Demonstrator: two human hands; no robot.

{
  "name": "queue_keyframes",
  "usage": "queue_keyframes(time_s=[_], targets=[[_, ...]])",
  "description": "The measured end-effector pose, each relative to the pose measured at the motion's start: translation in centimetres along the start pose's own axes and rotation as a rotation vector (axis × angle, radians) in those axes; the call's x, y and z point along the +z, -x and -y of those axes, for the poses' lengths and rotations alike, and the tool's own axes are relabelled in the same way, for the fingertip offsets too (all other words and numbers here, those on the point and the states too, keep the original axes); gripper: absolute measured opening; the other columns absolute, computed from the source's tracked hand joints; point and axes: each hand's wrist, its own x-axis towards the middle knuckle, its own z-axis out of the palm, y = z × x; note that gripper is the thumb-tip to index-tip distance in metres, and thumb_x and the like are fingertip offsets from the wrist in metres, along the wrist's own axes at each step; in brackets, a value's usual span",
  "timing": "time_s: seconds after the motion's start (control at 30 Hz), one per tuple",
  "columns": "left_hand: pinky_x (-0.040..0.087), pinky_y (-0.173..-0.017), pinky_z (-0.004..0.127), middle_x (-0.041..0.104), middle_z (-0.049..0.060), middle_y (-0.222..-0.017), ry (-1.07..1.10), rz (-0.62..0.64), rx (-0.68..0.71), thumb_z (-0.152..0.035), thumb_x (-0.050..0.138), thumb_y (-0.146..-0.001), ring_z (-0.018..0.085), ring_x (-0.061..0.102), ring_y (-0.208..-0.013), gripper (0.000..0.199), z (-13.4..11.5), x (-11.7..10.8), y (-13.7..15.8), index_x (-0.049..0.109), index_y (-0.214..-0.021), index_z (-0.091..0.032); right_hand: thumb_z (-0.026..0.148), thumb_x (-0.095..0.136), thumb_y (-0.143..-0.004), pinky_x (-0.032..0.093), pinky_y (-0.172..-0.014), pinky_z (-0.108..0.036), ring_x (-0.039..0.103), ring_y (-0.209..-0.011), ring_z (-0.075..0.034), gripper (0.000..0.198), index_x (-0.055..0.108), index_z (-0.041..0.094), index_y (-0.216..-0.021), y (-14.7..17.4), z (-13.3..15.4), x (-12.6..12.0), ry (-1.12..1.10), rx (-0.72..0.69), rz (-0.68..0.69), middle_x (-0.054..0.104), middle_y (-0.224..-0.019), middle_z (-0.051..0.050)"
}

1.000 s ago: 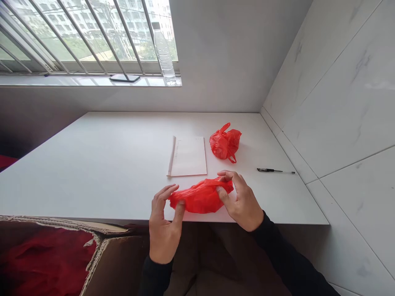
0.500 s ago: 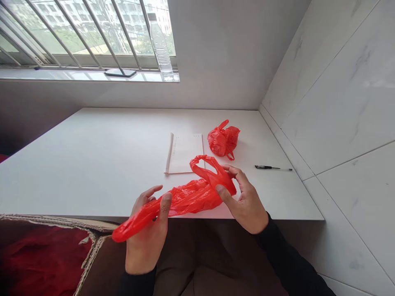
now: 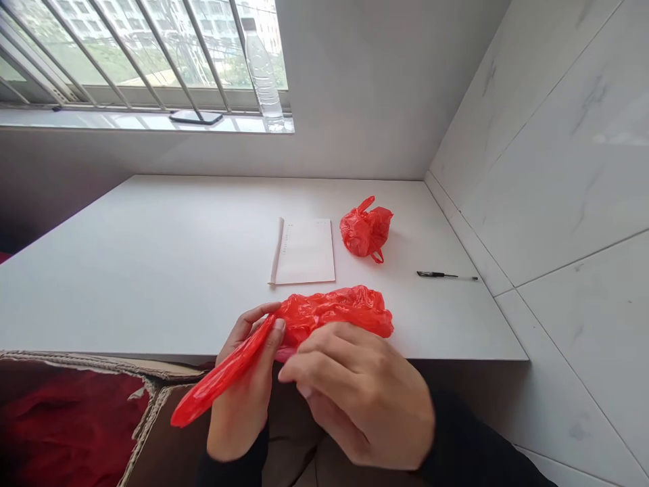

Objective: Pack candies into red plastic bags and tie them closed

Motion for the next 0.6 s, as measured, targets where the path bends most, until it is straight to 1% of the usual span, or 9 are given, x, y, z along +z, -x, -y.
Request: queue_keyframes(time_s=[0.1, 0.17, 0.23, 0.33, 0.4, 0.47, 0.53, 0.57, 0.6], targets=[[0.052, -0.069, 0.018, 0.072, 0.001, -0.093, -0.112, -0.111, 0.067, -0.044, 0.067, -0.09, 0.011, 0.064, -0.074, 0.026, 0.5, 0.3, -0.1, 0.067, -0.104, -0.023, 0.01, 0.039, -0.099, 0.05, -0.072, -0.036, 0.061, -0.085, -0.022, 0.022, 0.059, 0.018, -0.104, -0.3, -1.3, 1.1, 0.186, 0.266, 0.196, 0.065, -0.094, -0.007], [0.052, -0.074, 0.019, 0.072, 0.002, -0.1, -0.168, -0.183, 0.119, -0.044, 0.066, -0.09, 0.014, 0.067, -0.086, 0.024, 0.8, 0.4, -0.2, 0.068, -0.101, -0.023, 0.016, 0.035, -0.103, 0.047, -0.067, -0.036, 0.06, -0.077, -0.022, 0.026, 0.059, 0.018, -0.093, 0.1, -2.4, 1.6, 0.327, 0.413, 0.304, 0.063, -0.085, -0.005], [0.052, -0.072, 0.021, 0.072, 0.002, -0.096, -0.217, -0.213, 0.145, -0.045, 0.066, -0.09, 0.015, 0.067, -0.083, 0.025, 1.0, 0.4, -0.2, 0.068, -0.101, -0.023, 0.024, 0.032, -0.105, 0.042, -0.059, -0.035, 0.059, -0.068, -0.023, 0.032, 0.056, 0.02, -0.084, 0.6, -3.4, 1.7, 0.416, 0.506, 0.413, 0.061, -0.077, -0.005], [0.048, -0.058, 0.023, 0.065, -0.002, -0.072, -0.283, -0.178, 0.131, -0.047, 0.065, -0.09, 0.014, 0.059, -0.061, 0.029, 1.1, 0.2, -0.1, 0.066, -0.105, -0.023, 0.03, 0.032, -0.105, 0.029, -0.049, -0.032, 0.055, -0.054, -0.023, 0.034, 0.054, 0.021, -0.082, 1.2, -4.5, 1.6, 0.492, 0.581, 0.507, 0.058, -0.065, -0.004], [0.045, -0.052, 0.023, 0.059, -0.005, -0.062, -0.297, -0.14, 0.122, -0.047, 0.066, -0.089, 0.013, 0.055, -0.053, 0.031, 1.1, 0.1, 0.1, 0.061, -0.109, -0.024, 0.032, 0.037, -0.104, 0.024, -0.047, -0.031, 0.053, -0.049, -0.022, 0.03, 0.055, 0.02, -0.082, 1.2, -4.9, 1.6, 0.53, 0.623, 0.493, 0.056, -0.061, -0.005], [0.047, -0.055, 0.023, 0.063, -0.004, -0.069, -0.316, -0.135, 0.146, -0.044, 0.067, -0.089, 0.014, 0.058, -0.057, 0.03, 1.0, -0.1, 0.3, 0.058, -0.11, -0.025, 0.03, 0.045, -0.101, 0.023, -0.047, -0.03, 0.054, -0.05, -0.022, 0.022, 0.056, 0.019, -0.086, 1.0, -5.1, 1.8, 0.54, 0.621, 0.459, 0.058, -0.064, -0.006], [0.05, -0.064, 0.024, 0.066, 0.0, -0.086, -0.368, -0.163, 0.218, -0.038, 0.067, -0.089, 0.015, 0.064, -0.071, 0.025, 0.9, -0.2, 0.6, 0.058, -0.108, -0.025, 0.022, 0.05, -0.097, 0.024, -0.048, -0.03, 0.058, -0.056, -0.022, 0.009, 0.057, 0.019, -0.092, 0.5, -5.0, 2.2, 0.526, 0.565, 0.461, 0.061, -0.069, -0.007], [0.051, -0.068, 0.024, 0.066, 0.001, -0.093, -0.397, -0.18, 0.258, -0.036, 0.067, -0.089, 0.015, 0.064, -0.077, 0.022, 0.7, -0.3, 0.8, 0.059, -0.106, -0.025, 0.017, 0.051, -0.094, 0.025, -0.049, -0.03, 0.059, -0.058, -0.022, 0.007, 0.058, 0.019, -0.096, 0.3, -4.8, 2.4, 0.509, 0.527, 0.474, 0.062, -0.072, -0.006], [0.051, -0.071, 0.024, 0.065, 0.001, -0.097, -0.421, -0.192, 0.291, -0.034, 0.067, -0.089, 0.014, 0.064, -0.079, 0.019, 0.5, -0.4, 0.9, 0.06, -0.104, -0.024, 0.012, 0.053, -0.092, 0.027, -0.05, -0.029, 0.06, -0.061, -0.021, 0.012, 0.059, 0.02, -0.099, 0.1, -4.7, 2.7, 0.481, 0.49, 0.489, 0.063, -0.075, -0.005]])
